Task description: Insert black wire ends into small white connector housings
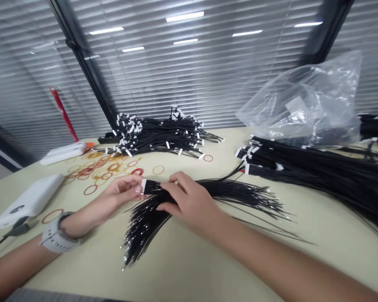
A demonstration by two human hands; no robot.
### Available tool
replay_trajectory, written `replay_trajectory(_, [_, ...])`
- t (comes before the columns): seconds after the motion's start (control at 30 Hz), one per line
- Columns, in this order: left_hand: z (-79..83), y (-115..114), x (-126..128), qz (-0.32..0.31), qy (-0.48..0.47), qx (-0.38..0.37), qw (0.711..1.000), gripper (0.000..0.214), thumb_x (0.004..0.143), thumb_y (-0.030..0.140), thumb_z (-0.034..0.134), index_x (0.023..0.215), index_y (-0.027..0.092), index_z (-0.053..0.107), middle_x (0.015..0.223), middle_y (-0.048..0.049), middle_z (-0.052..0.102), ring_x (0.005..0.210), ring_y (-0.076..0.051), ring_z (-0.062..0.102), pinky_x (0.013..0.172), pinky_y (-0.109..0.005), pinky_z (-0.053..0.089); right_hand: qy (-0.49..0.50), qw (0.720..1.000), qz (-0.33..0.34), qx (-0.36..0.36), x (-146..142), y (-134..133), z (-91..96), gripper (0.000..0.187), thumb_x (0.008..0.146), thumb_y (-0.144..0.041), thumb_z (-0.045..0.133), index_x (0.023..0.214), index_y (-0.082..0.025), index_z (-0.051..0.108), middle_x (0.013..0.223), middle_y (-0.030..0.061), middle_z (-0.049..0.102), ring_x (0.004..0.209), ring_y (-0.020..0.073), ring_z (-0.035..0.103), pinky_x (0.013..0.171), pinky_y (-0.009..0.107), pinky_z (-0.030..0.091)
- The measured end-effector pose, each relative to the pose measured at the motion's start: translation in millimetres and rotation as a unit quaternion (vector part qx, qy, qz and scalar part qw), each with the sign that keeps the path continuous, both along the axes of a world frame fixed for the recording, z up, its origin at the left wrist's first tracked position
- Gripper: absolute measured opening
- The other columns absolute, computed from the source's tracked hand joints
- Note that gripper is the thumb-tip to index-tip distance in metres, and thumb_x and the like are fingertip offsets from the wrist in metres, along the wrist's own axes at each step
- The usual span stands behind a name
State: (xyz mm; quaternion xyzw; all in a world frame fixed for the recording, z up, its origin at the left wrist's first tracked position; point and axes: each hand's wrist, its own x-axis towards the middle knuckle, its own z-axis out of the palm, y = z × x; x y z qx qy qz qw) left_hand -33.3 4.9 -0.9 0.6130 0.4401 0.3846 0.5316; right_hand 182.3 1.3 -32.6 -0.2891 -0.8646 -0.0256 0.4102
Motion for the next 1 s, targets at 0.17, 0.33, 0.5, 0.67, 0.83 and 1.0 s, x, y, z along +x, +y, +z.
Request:
replay_trajectory(0.17, [11.9, -1, 4, 0.035, -0.001, -0.026, 0.999, 0.012, 0.075, 0.022, 0.063, 0.085, 0.016, 0.062, 0.076, 0.002, 0.06, 0.07, -0.009, 0.059, 0.068, -0.019, 0.046, -0.017, 1.0, 0.001, -0.002, -4, -4, 0.2, 0.021, 0.085, -0.034, 0.046, 0.088, -0.015, 0.054, 0.086, 0.0054, 0.051, 0.059, 0.0083, 0.048, 0.052, 0.022, 0.045])
replay_trajectory(0.33, [26.1, -8, 8, 0.037, 0.016, -0.025, 0.999, 0.016, 0.074, 0.024, 0.065, 0.087, 0.017, 0.061, 0.065, 0.0038, 0.055, 0.065, -0.009, 0.06, 0.044, -0.01, 0.036, -0.025, 0.999, -0.043, 0.01, -5, 2, -3.3, 0.016, 0.083, -0.027, 0.047, 0.089, -0.014, 0.054, 0.086, 0.0076, 0.053, 0.061, 0.0131, 0.051, 0.047, 0.026, 0.043])
replay_trajectory(0.5, [33.4, -11, 19, 0.033, -0.001, 0.015, 0.999, 0.014, 0.075, 0.024, 0.064, 0.087, 0.016, 0.061, 0.081, 0.0009, 0.06, 0.07, -0.008, 0.058, 0.07, -0.02, 0.047, 0.012, 0.998, -0.069, -0.002, -6, 3, -0.7, 0.036, 0.081, -0.03, 0.049, 0.112, -0.012, 0.046, 0.103, 0.014, 0.052, 0.077, 0.0192, 0.055, 0.051, 0.028, 0.045])
replay_trajectory(0.67, [32.0, -13, 46, -0.006, -0.003, 0.104, 0.995, 0.03, 0.072, 0.03, 0.064, 0.1, 0.02, 0.059, 0.096, -0.003, 0.062, 0.087, -0.016, 0.058, 0.082, -0.03, 0.045, 0.042, 0.996, -0.057, -0.062, 2, 16, 5.4, 0.012, 0.082, -0.027, 0.051, 0.086, -0.017, 0.056, 0.076, 0.0019, 0.057, 0.065, 0.0122, 0.054, 0.057, 0.024, 0.044])
replay_trajectory(0.83, [21.3, -8, 63, 0.029, 0.046, 0.173, 0.983, 0.022, 0.068, 0.027, 0.068, 0.088, 0.019, 0.062, 0.09, -0.0017, 0.062, 0.092, -0.019, 0.054, 0.09, -0.034, 0.038, 0.071, 0.992, -0.046, -0.094, 6, 21, 6.3, 0.014, 0.073, -0.025, 0.062, 0.084, -0.018, 0.056, 0.073, -0.0005, 0.058, 0.058, 0.0104, 0.05, 0.054, 0.023, 0.041])
replay_trajectory(1.0, [17.3, 0, 47, 0.044, 0.005, 0.093, 0.995, 0.021, 0.074, 0.032, 0.062, 0.09, 0.018, 0.063, 0.089, -0.003, 0.062, 0.082, -0.016, 0.057, 0.078, -0.03, 0.045, 0.111, 0.989, -0.019, -0.094, 6, 18, 9.1, 0.005, 0.077, -0.024, 0.058, 0.078, -0.019, 0.058, 0.076, 0.0005, 0.058, 0.068, 0.0119, 0.054, 0.062, 0.024, 0.044])
